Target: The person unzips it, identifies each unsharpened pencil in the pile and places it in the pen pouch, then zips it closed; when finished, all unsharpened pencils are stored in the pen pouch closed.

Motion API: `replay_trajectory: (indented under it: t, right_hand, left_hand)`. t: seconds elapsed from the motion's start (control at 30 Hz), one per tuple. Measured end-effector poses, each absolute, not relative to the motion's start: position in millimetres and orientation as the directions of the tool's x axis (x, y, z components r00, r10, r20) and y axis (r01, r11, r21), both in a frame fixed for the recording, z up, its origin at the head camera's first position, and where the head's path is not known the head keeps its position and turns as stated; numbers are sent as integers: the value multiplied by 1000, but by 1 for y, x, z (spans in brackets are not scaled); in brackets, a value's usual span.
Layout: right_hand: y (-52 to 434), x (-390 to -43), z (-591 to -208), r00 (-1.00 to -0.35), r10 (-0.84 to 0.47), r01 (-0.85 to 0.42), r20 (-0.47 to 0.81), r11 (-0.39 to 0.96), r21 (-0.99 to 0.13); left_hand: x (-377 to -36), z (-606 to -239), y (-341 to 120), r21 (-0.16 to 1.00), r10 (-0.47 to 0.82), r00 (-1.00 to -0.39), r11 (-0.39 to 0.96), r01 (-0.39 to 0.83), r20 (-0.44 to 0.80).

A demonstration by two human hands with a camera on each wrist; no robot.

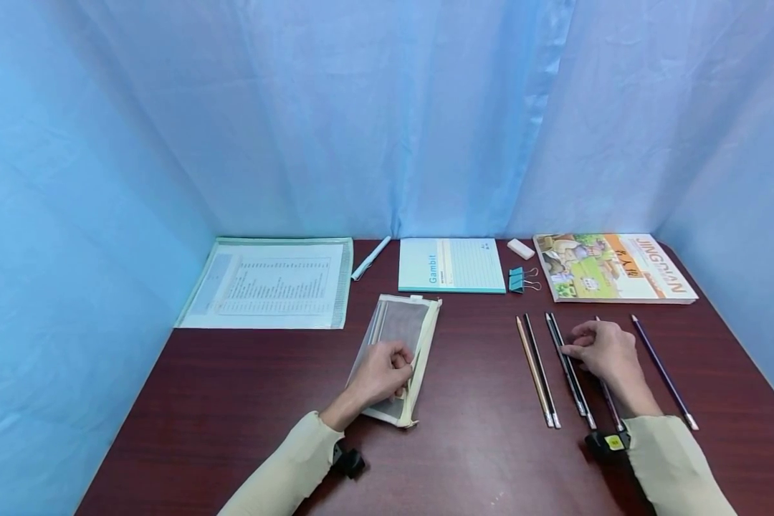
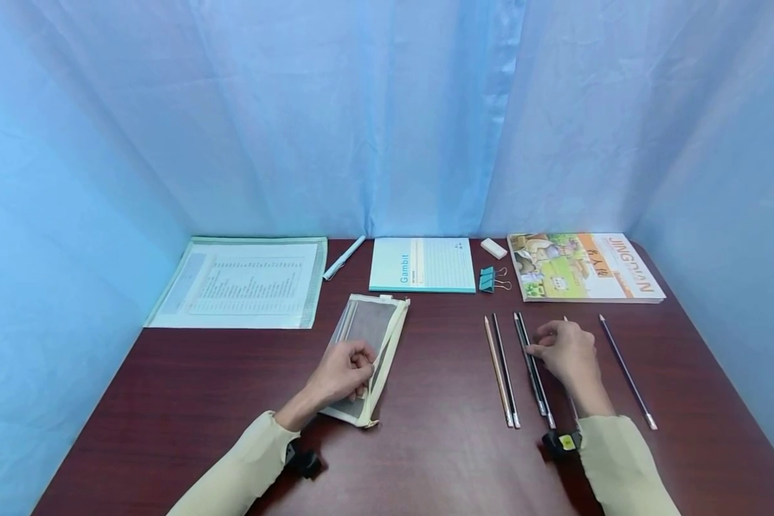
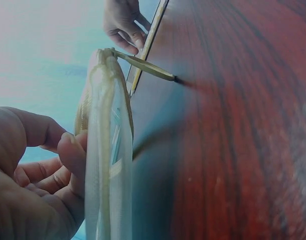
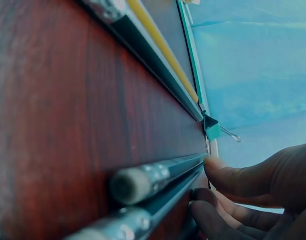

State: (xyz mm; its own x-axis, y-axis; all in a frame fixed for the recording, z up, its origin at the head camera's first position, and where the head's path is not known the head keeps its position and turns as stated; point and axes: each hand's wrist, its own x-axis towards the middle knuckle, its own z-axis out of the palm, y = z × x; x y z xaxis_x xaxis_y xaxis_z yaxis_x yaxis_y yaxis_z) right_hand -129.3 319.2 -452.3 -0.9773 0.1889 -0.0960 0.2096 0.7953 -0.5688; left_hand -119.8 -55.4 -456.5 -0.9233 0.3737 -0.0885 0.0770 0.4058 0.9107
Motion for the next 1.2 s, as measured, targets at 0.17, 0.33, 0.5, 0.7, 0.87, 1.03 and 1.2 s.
replay_trajectory:
  t: [0.17,0.33,0.5,0.7,0.87,1.03,1.2]
  right_hand:
    - [320,-130,-454,-973,204,228,-107,782,-580]
    - [320,-130,-453,-975,200,221,-100,791,-570]
    - [318,-132,-449,-985,162,174,-65,869,-463]
    - [315,-136,-446,-988,139,154,-68,917,-368]
    - [317,-136,-443,-977,168,206,-129,899,-386]
    - [325,-131,-437,-959,173,275,-225,762,-586]
    - [319,-130,-430,-954,72,290,-289,452,-844]
  left_hand:
    - [-119,-457,-55,911,374,-923,405,79,-87]
    - [-120,-456,-55,912,376,-923,401,82,-82]
    - [-119,-456,-55,916,373,-924,394,71,-89]
    - [-119,-456,-55,917,374,-923,394,68,-93]
    - [-119,-456,-55,915,371,-923,398,65,-97]
    - [-119,-456,-54,913,368,-925,404,64,-99]
    - [-119,-455,-54,912,361,-927,406,63,-97]
